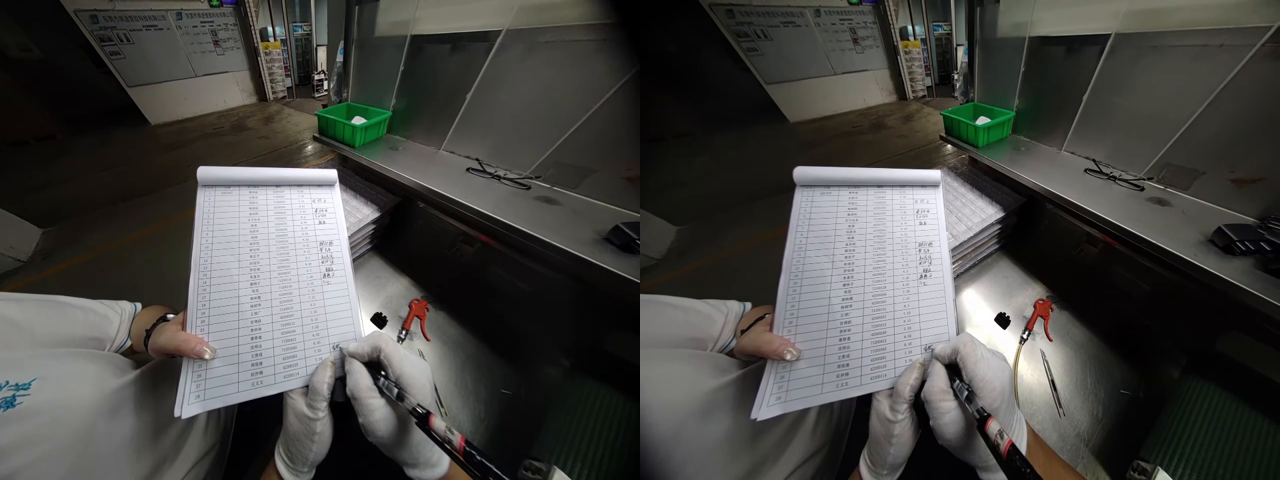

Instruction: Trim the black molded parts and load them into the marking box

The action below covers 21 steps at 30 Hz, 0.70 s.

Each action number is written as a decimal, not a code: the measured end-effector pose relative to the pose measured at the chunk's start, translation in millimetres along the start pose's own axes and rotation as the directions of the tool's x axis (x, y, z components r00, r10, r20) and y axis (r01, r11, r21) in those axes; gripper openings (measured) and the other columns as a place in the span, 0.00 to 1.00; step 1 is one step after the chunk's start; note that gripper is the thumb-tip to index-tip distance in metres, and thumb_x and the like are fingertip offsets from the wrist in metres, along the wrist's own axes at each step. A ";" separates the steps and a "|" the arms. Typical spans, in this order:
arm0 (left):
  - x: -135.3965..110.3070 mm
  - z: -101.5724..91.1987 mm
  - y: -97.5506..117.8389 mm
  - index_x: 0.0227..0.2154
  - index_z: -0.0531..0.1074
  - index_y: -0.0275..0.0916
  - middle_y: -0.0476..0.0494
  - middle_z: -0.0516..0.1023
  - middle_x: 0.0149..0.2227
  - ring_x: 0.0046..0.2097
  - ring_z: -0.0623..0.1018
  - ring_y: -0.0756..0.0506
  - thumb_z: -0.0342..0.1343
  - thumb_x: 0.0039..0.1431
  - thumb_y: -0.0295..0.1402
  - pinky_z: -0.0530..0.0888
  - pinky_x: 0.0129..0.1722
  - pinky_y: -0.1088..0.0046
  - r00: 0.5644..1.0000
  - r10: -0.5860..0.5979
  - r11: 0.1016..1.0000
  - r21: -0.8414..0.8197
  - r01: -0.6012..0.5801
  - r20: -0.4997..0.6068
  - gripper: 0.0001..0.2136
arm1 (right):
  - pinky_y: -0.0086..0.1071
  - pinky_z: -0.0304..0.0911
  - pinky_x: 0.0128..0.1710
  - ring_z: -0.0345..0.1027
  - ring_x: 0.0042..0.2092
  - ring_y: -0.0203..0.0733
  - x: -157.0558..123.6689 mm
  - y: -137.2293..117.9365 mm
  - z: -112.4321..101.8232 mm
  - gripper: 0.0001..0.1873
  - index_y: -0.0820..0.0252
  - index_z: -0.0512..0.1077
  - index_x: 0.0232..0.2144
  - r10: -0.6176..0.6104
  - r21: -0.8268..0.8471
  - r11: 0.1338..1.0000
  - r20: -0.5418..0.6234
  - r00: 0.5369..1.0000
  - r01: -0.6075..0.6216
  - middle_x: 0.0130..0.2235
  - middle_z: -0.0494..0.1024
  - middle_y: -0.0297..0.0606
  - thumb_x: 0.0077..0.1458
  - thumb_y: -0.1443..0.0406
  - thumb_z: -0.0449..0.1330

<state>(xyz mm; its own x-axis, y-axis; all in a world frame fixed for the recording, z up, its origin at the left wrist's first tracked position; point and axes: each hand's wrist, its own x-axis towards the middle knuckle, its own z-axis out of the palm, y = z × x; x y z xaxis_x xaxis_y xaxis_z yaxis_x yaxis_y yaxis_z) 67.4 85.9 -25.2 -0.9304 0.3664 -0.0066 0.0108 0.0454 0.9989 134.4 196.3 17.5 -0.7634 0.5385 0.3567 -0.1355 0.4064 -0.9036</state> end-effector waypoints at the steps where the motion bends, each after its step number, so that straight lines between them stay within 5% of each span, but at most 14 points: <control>1: -0.1 -0.1 -0.4 0.51 0.79 0.45 0.45 0.79 0.57 0.65 0.72 0.37 0.60 0.64 0.42 0.68 0.69 0.55 1.000 -0.002 1.000 -0.002 0.002 0.001 0.16 | 0.23 0.63 0.23 0.65 0.22 0.29 0.2 -0.2 -0.1 0.06 0.57 0.69 0.31 0.001 -0.007 1.000 0.003 1.000 -0.001 0.24 0.71 0.26 0.60 0.70 0.59; 10: -1.8 -0.5 -7.1 0.56 0.76 0.48 0.46 0.74 0.63 0.68 0.67 0.37 0.58 0.66 0.40 0.60 0.73 0.53 1.000 0.014 1.000 -0.021 -0.014 -0.009 0.17 | 0.21 0.65 0.24 0.67 0.24 0.28 0.9 1.9 0.3 0.04 0.57 0.70 0.34 -0.011 0.013 1.000 -0.087 0.996 0.012 0.25 0.73 0.26 0.60 0.70 0.60; 21: 0.0 0.4 -4.7 0.57 0.75 0.47 0.45 0.74 0.62 0.66 0.70 0.37 0.58 0.66 0.41 0.66 0.70 0.54 1.000 0.010 1.000 0.005 -0.010 -0.003 0.19 | 0.24 0.64 0.22 0.66 0.22 0.30 5.1 -2.1 -1.4 0.04 0.58 0.71 0.32 -0.005 -0.027 1.000 -0.038 0.999 0.004 0.24 0.72 0.28 0.60 0.70 0.58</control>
<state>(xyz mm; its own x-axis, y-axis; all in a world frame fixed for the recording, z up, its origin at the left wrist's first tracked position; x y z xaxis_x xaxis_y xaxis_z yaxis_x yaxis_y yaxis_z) 67.5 86.0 -29.8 -0.9314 0.3640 0.0032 0.0215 0.0461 0.9987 131.6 199.2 21.5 -0.7382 0.5642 0.3699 -0.1213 0.4284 -0.8954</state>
